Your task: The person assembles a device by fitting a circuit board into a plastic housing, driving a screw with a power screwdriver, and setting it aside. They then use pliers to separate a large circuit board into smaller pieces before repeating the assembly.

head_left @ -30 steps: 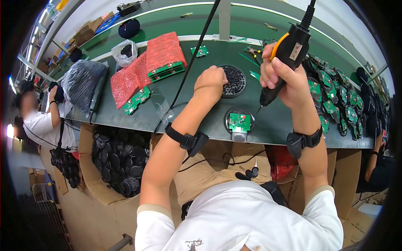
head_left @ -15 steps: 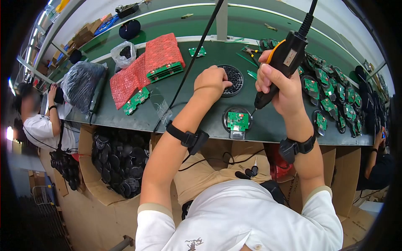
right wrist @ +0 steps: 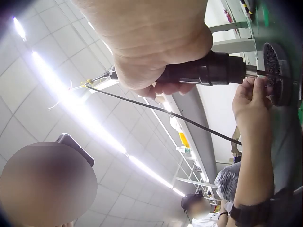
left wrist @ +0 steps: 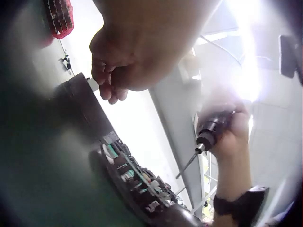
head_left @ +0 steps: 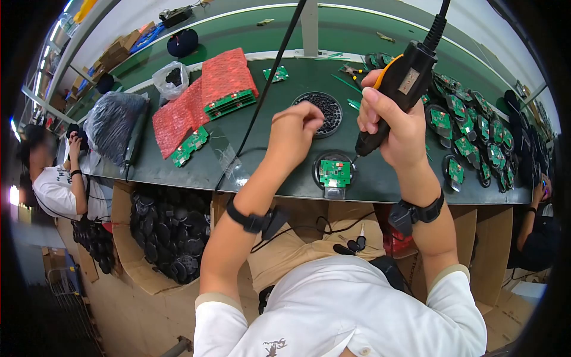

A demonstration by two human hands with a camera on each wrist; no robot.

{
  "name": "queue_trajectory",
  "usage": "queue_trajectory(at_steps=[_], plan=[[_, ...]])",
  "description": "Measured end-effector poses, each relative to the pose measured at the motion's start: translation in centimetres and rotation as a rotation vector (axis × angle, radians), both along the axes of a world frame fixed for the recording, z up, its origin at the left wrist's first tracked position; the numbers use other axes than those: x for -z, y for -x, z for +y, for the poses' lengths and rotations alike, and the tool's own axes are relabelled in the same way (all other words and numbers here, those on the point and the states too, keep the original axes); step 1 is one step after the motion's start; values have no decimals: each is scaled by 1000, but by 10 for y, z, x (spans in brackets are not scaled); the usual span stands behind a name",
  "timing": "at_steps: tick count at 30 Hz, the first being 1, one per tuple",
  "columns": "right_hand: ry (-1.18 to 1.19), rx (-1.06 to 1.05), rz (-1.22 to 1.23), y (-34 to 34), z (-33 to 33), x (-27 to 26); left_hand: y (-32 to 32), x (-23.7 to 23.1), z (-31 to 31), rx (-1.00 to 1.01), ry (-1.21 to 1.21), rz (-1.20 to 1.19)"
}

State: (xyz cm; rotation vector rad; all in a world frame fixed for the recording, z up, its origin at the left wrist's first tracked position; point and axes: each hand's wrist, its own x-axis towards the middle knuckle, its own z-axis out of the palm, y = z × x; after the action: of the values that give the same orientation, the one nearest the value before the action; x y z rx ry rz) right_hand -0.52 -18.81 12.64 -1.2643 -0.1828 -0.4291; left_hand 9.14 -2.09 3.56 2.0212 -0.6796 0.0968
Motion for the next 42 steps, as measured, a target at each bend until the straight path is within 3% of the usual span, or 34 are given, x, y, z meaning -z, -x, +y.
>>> queue_trajectory(at_steps=[2,7,9,18,24,35,42], plan=[[-25,3,-15,0,3,-2,25,2,12,124,117,84],[-64,-10,-47,-5,17,-2,69,9,24,126,95,151],[-91,-28,-39,-7,22,-1,76,8,24,134,229,208],[-110,-15,-72,-9,31,-2,76,16,27,149,255,133],[0,-5,-64,-7,31,-1,77,17,27,151,259,155],[-80,-9,-96,-7,30,1,83,12,24,71,241,158],[-71,-7,-78,-7,30,5,84,17,24,54,175,14]])
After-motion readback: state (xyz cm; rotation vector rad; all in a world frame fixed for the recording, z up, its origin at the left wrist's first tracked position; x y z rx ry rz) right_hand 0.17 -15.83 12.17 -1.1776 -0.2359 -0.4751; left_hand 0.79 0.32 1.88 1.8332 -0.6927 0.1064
